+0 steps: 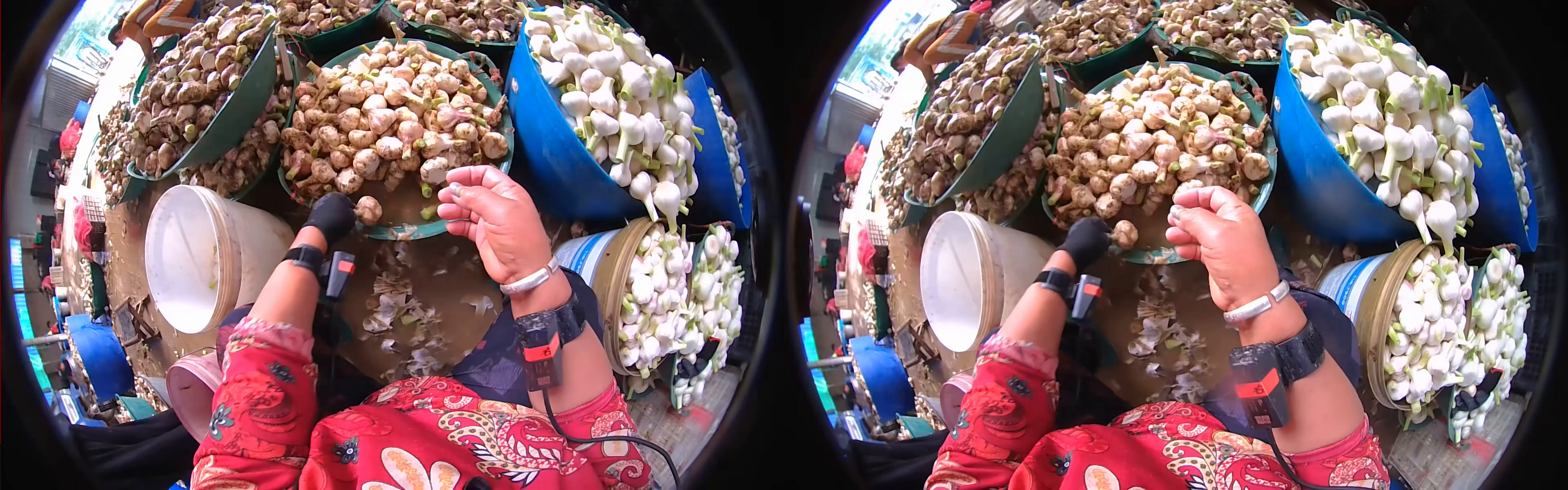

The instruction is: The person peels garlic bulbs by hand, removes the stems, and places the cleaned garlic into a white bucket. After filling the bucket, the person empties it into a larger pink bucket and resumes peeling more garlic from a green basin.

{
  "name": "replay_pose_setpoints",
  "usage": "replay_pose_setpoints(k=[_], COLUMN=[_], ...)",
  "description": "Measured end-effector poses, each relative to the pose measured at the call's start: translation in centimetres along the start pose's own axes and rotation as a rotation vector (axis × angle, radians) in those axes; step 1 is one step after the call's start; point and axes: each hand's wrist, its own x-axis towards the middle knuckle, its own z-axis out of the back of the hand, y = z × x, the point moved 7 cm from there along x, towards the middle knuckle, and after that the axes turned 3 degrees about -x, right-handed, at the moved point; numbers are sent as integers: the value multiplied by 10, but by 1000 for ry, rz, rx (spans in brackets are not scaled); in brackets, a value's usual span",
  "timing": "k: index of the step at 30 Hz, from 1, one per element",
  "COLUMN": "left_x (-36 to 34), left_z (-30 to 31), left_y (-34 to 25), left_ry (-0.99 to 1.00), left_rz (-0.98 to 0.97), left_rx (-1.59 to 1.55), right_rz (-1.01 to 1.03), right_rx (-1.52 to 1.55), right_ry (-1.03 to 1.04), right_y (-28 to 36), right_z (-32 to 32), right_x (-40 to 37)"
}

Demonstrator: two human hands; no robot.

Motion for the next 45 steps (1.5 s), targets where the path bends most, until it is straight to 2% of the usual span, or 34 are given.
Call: replay_pose_setpoints(k=[2, 4, 5, 6, 7, 8, 10, 11, 13, 14, 15, 17, 18, 19, 21, 22, 23, 25, 26, 27, 29, 31, 33, 35, 37, 39, 41, 45], left_x=[-27, -54, -75, -95, -111, -125, -148, -150, -158, -154, -156, -158, -162, -161, -157, -161, -158, -153, -160, -160, -158, -167, -166, -166, -165, -163, -164, -175], left_z=[45, 83, 99, 113, 122, 126, 137, 134, 147, 131, 131, 129, 130, 126, 117, 119, 108, 83, 86, 94, 97, 126, 136, 133, 131, 116, 112, 127], left_y=[-9, -37, -44, -55, -65, -69, -79, -78, -78, -78, -80, -78, -85, -79, -70, -74, -67, -56, -63, -68, -65, -77, -84, -82, -87, -80, -79, -81], left_ry=[-62, 25, 26, 35, 36, 20, -40, -52, -409, -221, -230, -283, -226, -224, -170, -211, -207, -202, -269, -270, -159, -190, -154, -163, -74, -38, -29, -81], left_rz=[-30, 30, 35, -20, -83, -86, -204, -210, -450, -376, -378, -269, -247, -245, -252, -244, -247, -155, -262, -261, -105, -72, -177, -181, -253, -225, -252, -234], left_rx=[-525, -1013, -1006, -1136, -1272, -1270, -1514, -1514, -1143, -1643, -1645, -1603, -1777, -1776, -1583, -1774, -1772, -586, -335, -328, -1647, -1710, -1729, -1682, -1791, -1875, -1998, -2007], right_rz=[30, 138, 207, 235, 143, 195, 335, 342, 310, 327, 328, 457, 553, 552, 660, 595, 464, 357, 357, 333, 290, 331, 369, 444, 431, 162, 165, 277], right_rx=[-134, -267, -368, -325, -408, -352, -270, -275, -114, -122, -128, -250, -360, -358, -432, -383, -137, -7, -4, -21, -37, -153, -224, -237, -211, 110, 99, -13], right_ry=[4, 38, 79, 157, 164, 238, 312, 321, 311, 320, 328, 271, 196, 195, 93, 47, 102, 157, 161, 187, 209, 239, 266, 335, 329, 305, 313, 274], right_y=[-3, -2, -4, -4, -6, -13, -14, -15, -15, -16, -18, -16, -14, -16, -9, -8, -12, -9, -10, -13, -23, -19, -18, -14, -16, -32, -32, -27], right_z=[-6, -14, -27, -44, -53, -60, -72, -75, -78, -80, -83, -83, -82, -82, -77, -68, -63, -64, -65, -68, -71, -77, -81, -89, -84, -76, -77, -79], right_x=[6, 11, 9, 1, -4, 0, -3, -4, -7, -9, -10, -12, -12, -12, -15, -10, -4, -5, -6, -6, -8, -10, -12, -19, -18, -9, -9, -9])
